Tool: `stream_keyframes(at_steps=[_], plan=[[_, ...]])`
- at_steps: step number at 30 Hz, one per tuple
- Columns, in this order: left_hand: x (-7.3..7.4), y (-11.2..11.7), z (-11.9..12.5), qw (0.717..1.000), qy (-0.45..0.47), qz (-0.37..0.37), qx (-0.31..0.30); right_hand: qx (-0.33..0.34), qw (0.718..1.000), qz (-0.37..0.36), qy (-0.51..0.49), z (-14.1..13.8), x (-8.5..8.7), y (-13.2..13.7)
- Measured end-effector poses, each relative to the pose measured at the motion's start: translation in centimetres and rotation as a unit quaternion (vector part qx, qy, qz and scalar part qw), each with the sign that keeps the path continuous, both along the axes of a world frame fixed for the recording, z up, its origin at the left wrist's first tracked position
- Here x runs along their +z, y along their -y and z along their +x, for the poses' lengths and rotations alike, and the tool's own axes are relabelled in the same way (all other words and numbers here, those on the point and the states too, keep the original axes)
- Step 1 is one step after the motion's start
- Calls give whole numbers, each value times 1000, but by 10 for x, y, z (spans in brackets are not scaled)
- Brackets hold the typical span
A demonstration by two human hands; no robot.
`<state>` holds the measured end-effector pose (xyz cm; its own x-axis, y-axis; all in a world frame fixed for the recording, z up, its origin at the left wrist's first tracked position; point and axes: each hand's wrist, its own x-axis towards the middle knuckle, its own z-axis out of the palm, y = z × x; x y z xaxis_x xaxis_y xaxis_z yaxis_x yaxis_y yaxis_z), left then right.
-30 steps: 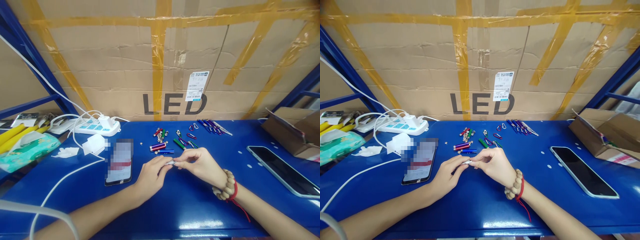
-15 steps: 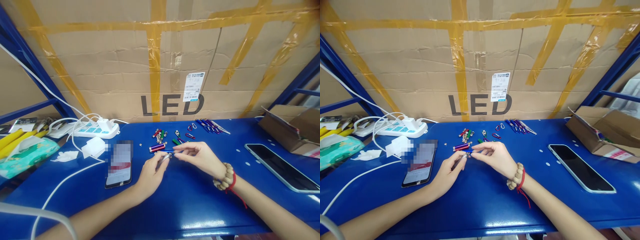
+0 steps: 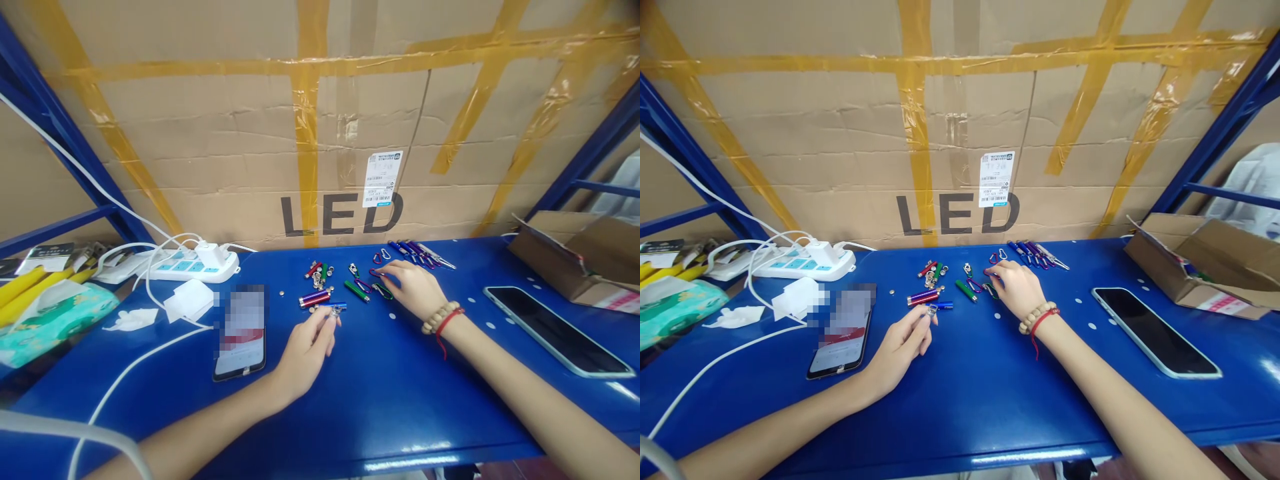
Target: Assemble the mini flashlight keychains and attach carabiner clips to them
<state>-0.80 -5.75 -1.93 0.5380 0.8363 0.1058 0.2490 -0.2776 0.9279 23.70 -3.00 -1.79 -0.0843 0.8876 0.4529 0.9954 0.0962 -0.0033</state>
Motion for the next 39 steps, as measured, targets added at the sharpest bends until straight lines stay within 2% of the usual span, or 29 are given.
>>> stream_keyframes(at_steps=[11,18,23,27,31,39], plan=[[-6,5,-4,997,-35,44,-55,-30,999,-40,-23,21,-8,-12],[-2,7,-6,995,-62,55,-58,-131,990,-28,-47,33,-3,-13],[-3,6,-7,995,-60,62,-51,-105,993,-21,-39,41,-7,-18],[-4,6,-5,996,-49,60,-47,-76,994,-67,-35,39,-25,-30],[-5,6,-2,996,-50,55,-45,-99,990,-85,-49,38,-39,-42],[-6,6,-1,997,-32,49,-59,-136,986,-78,-60,39,-36,-46]])
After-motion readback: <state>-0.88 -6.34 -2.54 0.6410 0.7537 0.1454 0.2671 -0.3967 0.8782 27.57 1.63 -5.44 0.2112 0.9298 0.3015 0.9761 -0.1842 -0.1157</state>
